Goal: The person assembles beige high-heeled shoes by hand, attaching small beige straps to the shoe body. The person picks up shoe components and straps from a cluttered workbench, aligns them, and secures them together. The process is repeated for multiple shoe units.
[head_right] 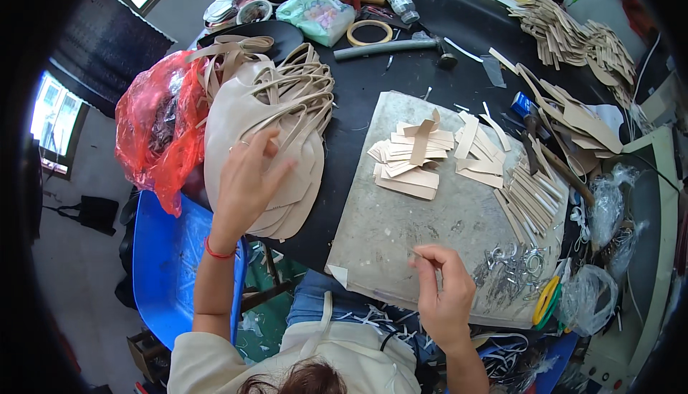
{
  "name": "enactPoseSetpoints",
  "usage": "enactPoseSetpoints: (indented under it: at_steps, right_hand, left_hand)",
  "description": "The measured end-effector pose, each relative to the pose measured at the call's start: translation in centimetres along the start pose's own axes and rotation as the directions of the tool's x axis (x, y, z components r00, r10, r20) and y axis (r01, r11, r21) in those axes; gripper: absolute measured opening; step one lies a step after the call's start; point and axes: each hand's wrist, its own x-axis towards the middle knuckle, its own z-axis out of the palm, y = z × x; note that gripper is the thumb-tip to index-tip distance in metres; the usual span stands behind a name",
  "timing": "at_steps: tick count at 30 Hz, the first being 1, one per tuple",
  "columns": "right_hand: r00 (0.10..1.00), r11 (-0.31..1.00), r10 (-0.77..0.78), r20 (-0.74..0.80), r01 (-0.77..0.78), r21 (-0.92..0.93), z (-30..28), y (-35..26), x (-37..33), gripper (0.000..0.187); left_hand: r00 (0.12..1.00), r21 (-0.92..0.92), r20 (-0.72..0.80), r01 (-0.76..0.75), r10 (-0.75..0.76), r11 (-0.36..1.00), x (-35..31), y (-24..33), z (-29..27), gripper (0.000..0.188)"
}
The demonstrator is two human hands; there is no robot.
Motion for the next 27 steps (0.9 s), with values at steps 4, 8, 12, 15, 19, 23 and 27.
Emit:
enactPoseSetpoints:
  at_steps: [4,8,12,15,19,23,27]
  right_hand:
    - [0.960,0.948,0.270,0.071,-0.278,0.156,0.7,-1.2,0.5,0.014]
    - [0.954,0.873,0.265,0.141,-0.299,0.386,1.0,-0.9,0.8,0.016]
    - [0.978,0.899,0.181,0.106,-0.208,0.386,1.3,0.4,-0.3,0.017]
    - [0.965,0.886,0.225,0.137,-0.261,0.383,0.3,0.2,-0.9,0.018]
    - [0.964,0.920,0.227,0.137,-0.259,0.294,-0.9,0.1,-0.8,0.018]
    - [0.975,0.913,0.163,0.152,-0.207,0.351,-1.1,0.1,-0.8,0.018]
    - [0.968,0.912,0.125,0.217,-0.198,0.360,-1.7,-1.3,-0.7,0.016]
  left_hand:
    - [0.983,-0.073,0.174,0.071,-0.057,0.995,-0.4,-0.7,1.4,0.035]
    - [0.922,-0.207,0.377,0.183,-0.095,0.961,1.6,-2.2,0.5,0.036]
    - [0.994,-0.187,0.109,0.048,-0.028,0.981,2.3,-3.3,-1.3,0.029]
    - [0.971,-0.218,-0.004,0.231,-0.237,0.948,2.7,-0.2,-5.0,0.016]
    - [0.962,-0.559,0.156,0.271,-0.222,0.784,-2.5,3.2,-7.7,0.013]
    - [0.804,-0.738,0.549,0.595,-0.228,0.320,-7.0,8.2,-5.1,0.028]
    - [0.780,-0.772,0.616,0.625,-0.107,0.115,-9.3,9.7,-0.8,0.028]
